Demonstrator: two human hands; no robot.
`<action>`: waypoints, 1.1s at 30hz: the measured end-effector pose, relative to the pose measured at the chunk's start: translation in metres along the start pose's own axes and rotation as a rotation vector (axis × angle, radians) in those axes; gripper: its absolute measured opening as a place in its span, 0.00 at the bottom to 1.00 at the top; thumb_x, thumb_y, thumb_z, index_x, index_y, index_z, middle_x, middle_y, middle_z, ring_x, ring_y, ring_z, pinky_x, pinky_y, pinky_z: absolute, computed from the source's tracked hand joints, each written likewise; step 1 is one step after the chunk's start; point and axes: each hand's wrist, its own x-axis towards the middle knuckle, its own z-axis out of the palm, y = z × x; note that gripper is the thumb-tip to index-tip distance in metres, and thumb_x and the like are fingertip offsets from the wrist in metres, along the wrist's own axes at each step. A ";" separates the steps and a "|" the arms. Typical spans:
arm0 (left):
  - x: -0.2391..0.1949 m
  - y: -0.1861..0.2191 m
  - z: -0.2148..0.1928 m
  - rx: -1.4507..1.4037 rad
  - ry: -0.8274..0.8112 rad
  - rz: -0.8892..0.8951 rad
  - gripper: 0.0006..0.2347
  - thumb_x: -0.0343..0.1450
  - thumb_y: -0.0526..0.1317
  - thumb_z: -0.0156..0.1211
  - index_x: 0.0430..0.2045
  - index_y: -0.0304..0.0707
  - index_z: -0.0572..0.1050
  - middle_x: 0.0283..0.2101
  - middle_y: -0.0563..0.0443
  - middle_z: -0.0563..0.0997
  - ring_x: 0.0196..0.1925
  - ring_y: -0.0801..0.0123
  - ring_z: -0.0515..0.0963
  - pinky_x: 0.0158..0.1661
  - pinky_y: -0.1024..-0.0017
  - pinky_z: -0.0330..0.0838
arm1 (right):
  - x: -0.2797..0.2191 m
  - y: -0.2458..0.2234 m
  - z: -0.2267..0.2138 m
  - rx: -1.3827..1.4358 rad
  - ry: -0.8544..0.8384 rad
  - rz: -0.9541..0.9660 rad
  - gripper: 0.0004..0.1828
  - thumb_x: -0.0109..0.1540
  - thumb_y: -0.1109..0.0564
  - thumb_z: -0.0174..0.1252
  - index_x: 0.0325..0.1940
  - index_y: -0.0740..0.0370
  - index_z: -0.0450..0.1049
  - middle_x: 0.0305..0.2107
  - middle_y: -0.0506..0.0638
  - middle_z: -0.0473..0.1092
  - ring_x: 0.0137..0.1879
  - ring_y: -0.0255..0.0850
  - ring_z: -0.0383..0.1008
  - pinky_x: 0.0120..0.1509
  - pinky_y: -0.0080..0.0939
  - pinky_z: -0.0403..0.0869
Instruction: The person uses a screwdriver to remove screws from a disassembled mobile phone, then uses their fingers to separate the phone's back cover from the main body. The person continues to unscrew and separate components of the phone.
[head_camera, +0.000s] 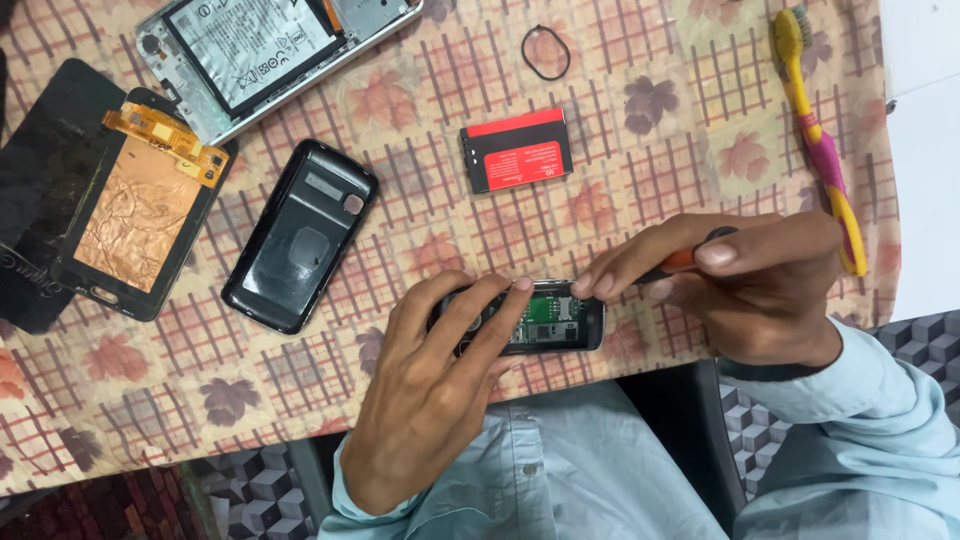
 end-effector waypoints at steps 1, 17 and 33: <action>0.000 0.000 0.000 -0.001 0.000 -0.001 0.27 0.62 0.28 0.67 0.60 0.31 0.73 0.58 0.43 0.75 0.60 0.48 0.71 0.59 0.54 0.70 | -0.001 0.002 -0.001 0.020 -0.004 -0.003 0.29 0.64 0.79 0.46 0.63 0.53 0.61 0.43 0.68 0.73 0.54 0.60 0.82 0.63 0.67 0.83; 0.000 0.000 0.000 -0.010 -0.001 -0.006 0.28 0.62 0.29 0.68 0.60 0.32 0.72 0.57 0.42 0.75 0.60 0.48 0.72 0.59 0.54 0.70 | 0.001 0.009 0.007 -0.401 0.093 -0.230 0.35 0.59 0.66 0.66 0.68 0.59 0.62 0.43 0.67 0.71 0.52 0.53 0.81 0.50 0.47 0.85; 0.004 0.008 -0.005 0.004 -0.030 -0.063 0.28 0.62 0.31 0.67 0.61 0.33 0.72 0.58 0.43 0.75 0.59 0.48 0.71 0.58 0.55 0.68 | 0.001 -0.006 0.005 -0.019 0.209 -0.180 0.25 0.66 0.75 0.52 0.65 0.61 0.67 0.41 0.64 0.76 0.53 0.53 0.84 0.55 0.55 0.85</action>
